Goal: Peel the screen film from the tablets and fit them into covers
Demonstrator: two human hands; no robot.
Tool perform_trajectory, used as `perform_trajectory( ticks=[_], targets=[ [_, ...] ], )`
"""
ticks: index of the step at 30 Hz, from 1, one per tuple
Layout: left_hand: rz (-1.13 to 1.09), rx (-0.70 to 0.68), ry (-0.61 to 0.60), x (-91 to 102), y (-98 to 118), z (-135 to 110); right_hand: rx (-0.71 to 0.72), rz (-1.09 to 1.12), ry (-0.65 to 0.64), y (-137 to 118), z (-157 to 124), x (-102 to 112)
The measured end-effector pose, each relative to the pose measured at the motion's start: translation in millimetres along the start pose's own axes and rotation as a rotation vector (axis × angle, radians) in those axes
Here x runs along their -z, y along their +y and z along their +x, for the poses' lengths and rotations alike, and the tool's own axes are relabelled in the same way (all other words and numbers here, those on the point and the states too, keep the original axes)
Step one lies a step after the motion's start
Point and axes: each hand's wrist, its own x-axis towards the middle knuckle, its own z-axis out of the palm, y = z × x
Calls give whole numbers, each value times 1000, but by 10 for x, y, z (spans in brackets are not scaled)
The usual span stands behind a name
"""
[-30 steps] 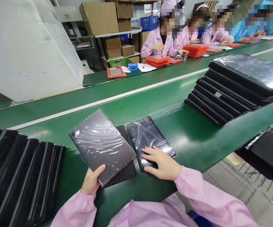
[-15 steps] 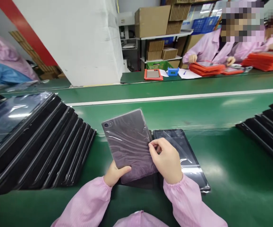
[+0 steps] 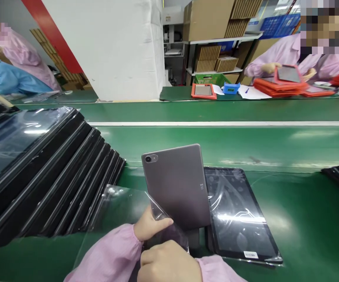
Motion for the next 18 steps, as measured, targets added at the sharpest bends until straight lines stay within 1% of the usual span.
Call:
perform_trajectory(
  ticks=[2, 4, 6, 9, 11, 14, 16, 18],
  targets=[
    [-2, 17, 0, -17, 12, 1, 2, -40, -96, 26, -8, 17],
    [-7, 36, 2, -37, 44, -2, 8, -61, -130, 35, 2, 30],
    [-30, 30, 3, -55, 87, -6, 21, -53, -126, 39, 13, 25],
    [-72, 19, -2, -66, 131, -13, 18, -42, -83, 50, 12, -17],
    [-86, 20, 6, -59, 125, -17, 11, -24, -51, 59, 8, -49],
    [-50, 48, 16, -35, 63, -18, 30, 73, 34, 51, 15, -13],
    [-35, 85, 14, -20, 11, -16, 24, 189, 162, 38, 20, 108],
    [-32, 119, 38, -9, -24, -13, -34, 277, 329, 46, 0, 300]
  ],
)
